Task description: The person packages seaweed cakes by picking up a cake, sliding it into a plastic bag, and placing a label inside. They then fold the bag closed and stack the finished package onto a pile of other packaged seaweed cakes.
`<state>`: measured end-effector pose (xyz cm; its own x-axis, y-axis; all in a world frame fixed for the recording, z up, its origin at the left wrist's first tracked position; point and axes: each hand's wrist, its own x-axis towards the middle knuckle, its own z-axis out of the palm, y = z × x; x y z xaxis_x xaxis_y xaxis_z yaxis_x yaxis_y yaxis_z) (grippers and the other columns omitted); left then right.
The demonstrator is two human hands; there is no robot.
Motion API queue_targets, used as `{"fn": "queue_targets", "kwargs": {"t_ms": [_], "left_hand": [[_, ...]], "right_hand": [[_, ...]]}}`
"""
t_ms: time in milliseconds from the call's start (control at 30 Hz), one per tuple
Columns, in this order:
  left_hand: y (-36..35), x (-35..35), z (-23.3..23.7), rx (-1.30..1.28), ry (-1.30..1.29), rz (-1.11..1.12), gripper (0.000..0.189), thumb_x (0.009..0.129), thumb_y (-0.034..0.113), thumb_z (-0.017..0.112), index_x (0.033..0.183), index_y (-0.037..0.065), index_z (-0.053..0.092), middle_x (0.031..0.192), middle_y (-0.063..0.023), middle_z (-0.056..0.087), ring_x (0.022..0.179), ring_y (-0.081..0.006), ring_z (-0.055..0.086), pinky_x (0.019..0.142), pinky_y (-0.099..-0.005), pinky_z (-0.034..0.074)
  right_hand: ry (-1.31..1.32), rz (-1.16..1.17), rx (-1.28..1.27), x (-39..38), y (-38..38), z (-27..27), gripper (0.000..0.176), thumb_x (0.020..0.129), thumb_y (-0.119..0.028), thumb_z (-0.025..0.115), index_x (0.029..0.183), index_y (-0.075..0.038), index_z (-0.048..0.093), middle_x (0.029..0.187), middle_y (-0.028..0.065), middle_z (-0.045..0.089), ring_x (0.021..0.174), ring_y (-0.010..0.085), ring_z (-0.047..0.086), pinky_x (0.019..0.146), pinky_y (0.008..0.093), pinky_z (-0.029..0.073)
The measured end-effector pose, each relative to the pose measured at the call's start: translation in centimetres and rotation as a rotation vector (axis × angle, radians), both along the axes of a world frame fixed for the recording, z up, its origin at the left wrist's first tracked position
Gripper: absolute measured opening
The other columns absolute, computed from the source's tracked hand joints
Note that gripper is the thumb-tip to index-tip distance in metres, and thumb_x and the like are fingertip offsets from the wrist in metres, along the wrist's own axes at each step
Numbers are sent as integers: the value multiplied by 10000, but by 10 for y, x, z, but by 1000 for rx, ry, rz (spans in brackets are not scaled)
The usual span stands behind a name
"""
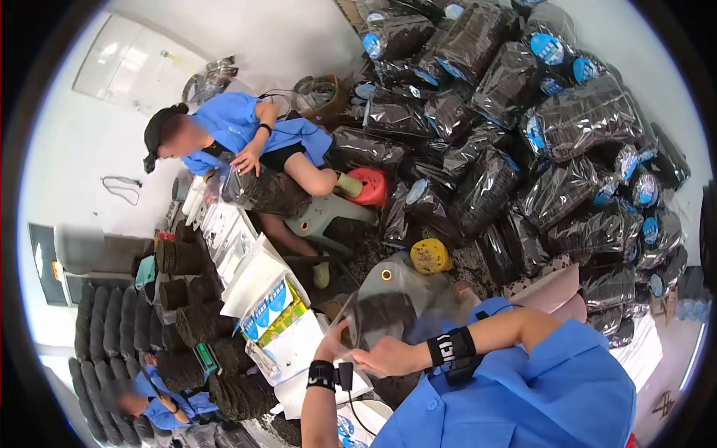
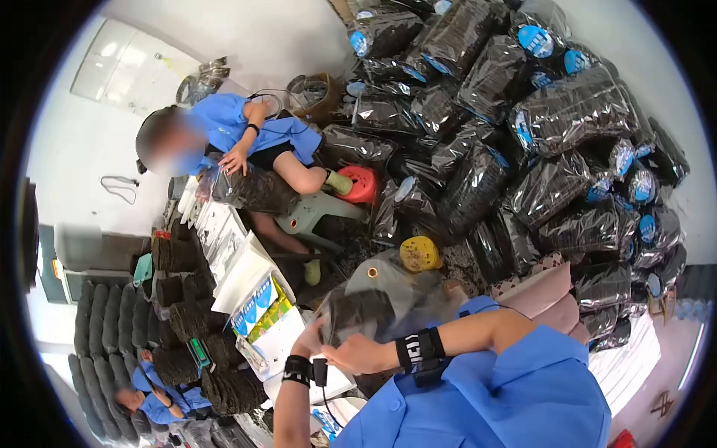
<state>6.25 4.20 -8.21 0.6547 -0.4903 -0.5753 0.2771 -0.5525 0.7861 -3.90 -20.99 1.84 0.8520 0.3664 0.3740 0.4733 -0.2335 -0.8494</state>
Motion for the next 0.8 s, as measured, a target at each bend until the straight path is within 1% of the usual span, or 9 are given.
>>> {"fn": "queue_targets", "kwargs": {"t_ms": [33,167,300,333,367,433,467,567,800], "left_hand": [[41,-5,-62,22,-218,-60,612,814,364,742,1221,-42,534,1078,-189,663,941,-261,662,809,-352,531],[-81,-53,7,883,-589,223,710,809,457,715,1259,-56,517,1181,-226,613,1024,-373,606,887,-421,478],[-67,-28,10,500,-243,-186,610,833,353,707,1273,-28,522,1173,-187,620,1066,-357,598,891,-409,499],[-65,-15,14,290,-3,-134,587,839,326,705,1276,-21,524,1171,-177,622,1076,-353,596,891,-406,504],[-69,-7,16,36,227,15,565,845,300,703,1280,-14,525,1168,-168,624,1086,-349,595,892,-403,509],[-98,-17,23,-453,352,329,524,857,248,699,1286,0,528,1164,-148,628,1107,-341,591,894,-397,519],[-84,-1,2,181,851,708,507,867,251,686,1288,15,530,1143,-149,633,1089,-327,599,886,-391,525],[-71,0,-27,178,820,503,511,886,295,654,1281,1,519,1131,-166,634,1072,-337,609,917,-412,511],[-96,32,3,36,1165,358,498,931,370,592,1220,-27,514,1093,-206,641,960,-348,661,915,-455,532]], "right_hand": [[11,46,-25,-2,-4,-3,196,937,-242,575,949,-71,480,532,149,495,425,308,534,393,415,378],[-55,-108,70,5,-16,-2,222,920,-249,586,1012,-68,496,646,162,535,468,311,556,430,412,417],[174,-222,99,23,1,-3,275,870,-281,588,1060,-94,523,704,193,571,618,400,579,559,534,475],[-91,-278,-40,23,8,-7,296,893,-314,580,1005,-53,496,872,217,563,576,315,585,480,405,471],[1,-249,28,21,30,-8,291,848,-322,556,1014,-83,529,622,207,543,631,378,597,620,746,365],[-12,-71,68,9,13,9,305,888,-348,549,973,-61,488,514,173,484,533,369,572,524,730,357],[94,82,83,7,16,6,312,903,-350,546,968,-55,470,496,158,474,520,367,572,508,696,386],[-186,-302,-336,2,-8,10,316,919,-335,554,982,-46,446,508,142,488,495,372,570,493,558,444],[232,-112,-214,-4,-58,-24,253,884,-272,565,965,-74,430,560,143,524,518,376,585,458,467,450]]}}
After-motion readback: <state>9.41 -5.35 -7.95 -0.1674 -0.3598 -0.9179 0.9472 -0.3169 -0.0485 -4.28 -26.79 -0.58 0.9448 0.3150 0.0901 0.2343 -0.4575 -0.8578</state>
